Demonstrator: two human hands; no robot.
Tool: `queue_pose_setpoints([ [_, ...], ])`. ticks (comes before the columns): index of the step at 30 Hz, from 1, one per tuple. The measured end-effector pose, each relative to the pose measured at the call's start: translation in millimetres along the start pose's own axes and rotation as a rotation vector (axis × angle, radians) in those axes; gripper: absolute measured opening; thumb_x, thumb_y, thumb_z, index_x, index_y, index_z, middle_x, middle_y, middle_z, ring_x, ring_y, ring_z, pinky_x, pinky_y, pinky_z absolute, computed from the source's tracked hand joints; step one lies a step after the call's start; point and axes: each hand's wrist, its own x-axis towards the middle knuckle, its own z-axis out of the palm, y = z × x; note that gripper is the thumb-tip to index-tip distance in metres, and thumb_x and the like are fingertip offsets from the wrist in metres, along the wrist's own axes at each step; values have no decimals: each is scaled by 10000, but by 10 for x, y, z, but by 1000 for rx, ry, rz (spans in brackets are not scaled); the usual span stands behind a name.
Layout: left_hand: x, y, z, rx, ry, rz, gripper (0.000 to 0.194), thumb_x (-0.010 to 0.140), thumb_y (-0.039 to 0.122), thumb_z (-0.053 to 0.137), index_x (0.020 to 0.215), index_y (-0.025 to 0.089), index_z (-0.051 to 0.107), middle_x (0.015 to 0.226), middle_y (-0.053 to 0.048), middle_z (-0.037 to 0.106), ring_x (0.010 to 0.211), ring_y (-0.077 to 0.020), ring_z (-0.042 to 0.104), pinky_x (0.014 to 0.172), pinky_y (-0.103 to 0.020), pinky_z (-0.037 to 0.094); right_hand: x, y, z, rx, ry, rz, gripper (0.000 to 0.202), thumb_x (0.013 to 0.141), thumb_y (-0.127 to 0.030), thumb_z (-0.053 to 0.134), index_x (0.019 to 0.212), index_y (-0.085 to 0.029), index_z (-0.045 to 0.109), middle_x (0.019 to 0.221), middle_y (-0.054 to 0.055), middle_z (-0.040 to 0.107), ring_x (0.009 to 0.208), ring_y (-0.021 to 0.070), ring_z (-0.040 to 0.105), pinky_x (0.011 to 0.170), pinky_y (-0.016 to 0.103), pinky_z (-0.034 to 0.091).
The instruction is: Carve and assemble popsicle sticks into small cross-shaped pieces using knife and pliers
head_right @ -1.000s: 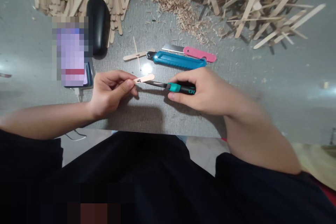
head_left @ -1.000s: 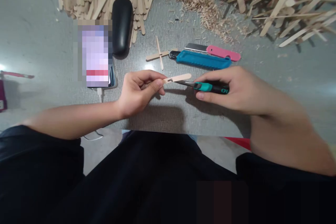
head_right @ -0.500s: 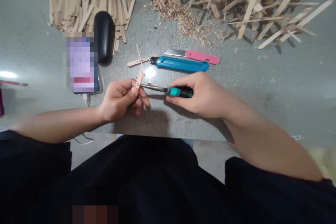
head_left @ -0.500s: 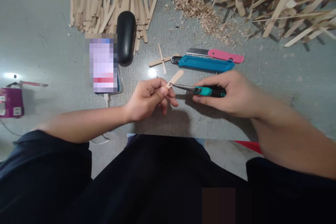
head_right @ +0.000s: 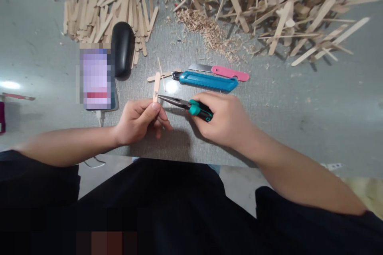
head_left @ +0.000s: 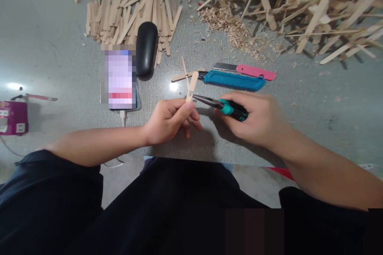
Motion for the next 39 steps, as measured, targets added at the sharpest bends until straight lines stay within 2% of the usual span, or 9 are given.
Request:
queue_pose_setpoints([
  [6,2,-14,-5,54,78,20,622,1084,755,717,854,178,749,681,-65,797,423,-77,557,397,-223,438,46,128,-46,-107,140,-19,99,943,-408,811,969,-325,764,958,105,807,888,356,748,806,512,547],
  [12,7,-88,-2,131,243,142,537,1063,729,773,971,208,866,510,64,490,472,-88,434,467,-265,375,32,129,-94,-124,122,-47,164,949,-396,858,1077,-328,781,1218,159,852,1107,441,788,956,599,615],
  [14,3,-94,-11,203,295,170,515,1053,726,786,988,226,891,554,44,533,515,-105,451,488,-284,378,8,125,-94,-145,152,-80,185,925,-370,870,1090,-327,797,1207,144,852,1078,434,800,929,593,623],
  [18,-10,-85,-26,333,330,220,516,1080,708,755,991,222,904,735,-25,709,680,-151,604,654,-330,526,-51,135,-90,-248,179,-130,189,982,-313,776,1165,-322,820,1241,135,855,1080,435,809,923,592,625],
  [23,22,-176,-80,248,373,323,502,1152,667,660,967,240,847,636,29,539,572,-127,439,567,-308,418,-72,144,-69,-286,193,-206,201,1021,-298,746,1205,-325,822,1225,125,859,1104,415,816,938,554,632],
  [26,66,-233,-132,254,369,466,437,1165,575,688,913,230,781,738,7,639,621,-109,516,597,-279,437,-43,142,-37,-244,259,-328,184,986,-243,794,1163,-289,815,1116,91,865,959,331,824,805,465,639],
  [30,100,-237,-150,308,311,608,355,1197,412,658,911,228,761,794,-8,696,683,-112,578,636,-271,452,-7,111,-44,-58,126,-333,115,979,-233,842,1060,-303,800,934,2,842,786,240,791,665,382,606],
  [35,98,-209,-130,313,260,682,327,1204,335,615,920,236,742,772,-2,664,670,-117,547,630,-290,436,12,66,-115,50,-30,-221,33,986,-280,830,1004,-303,815,924,5,858,797,259,806,709,407,623],
  [39,81,-185,-142,383,185,706,280,1201,286,597,965,237,739,811,-11,673,701,-118,610,653,-293,479,14,59,-148,140,-103,-177,47,968,-325,843,1009,-302,851,954,8,881,809,263,829,721,400,649],
])
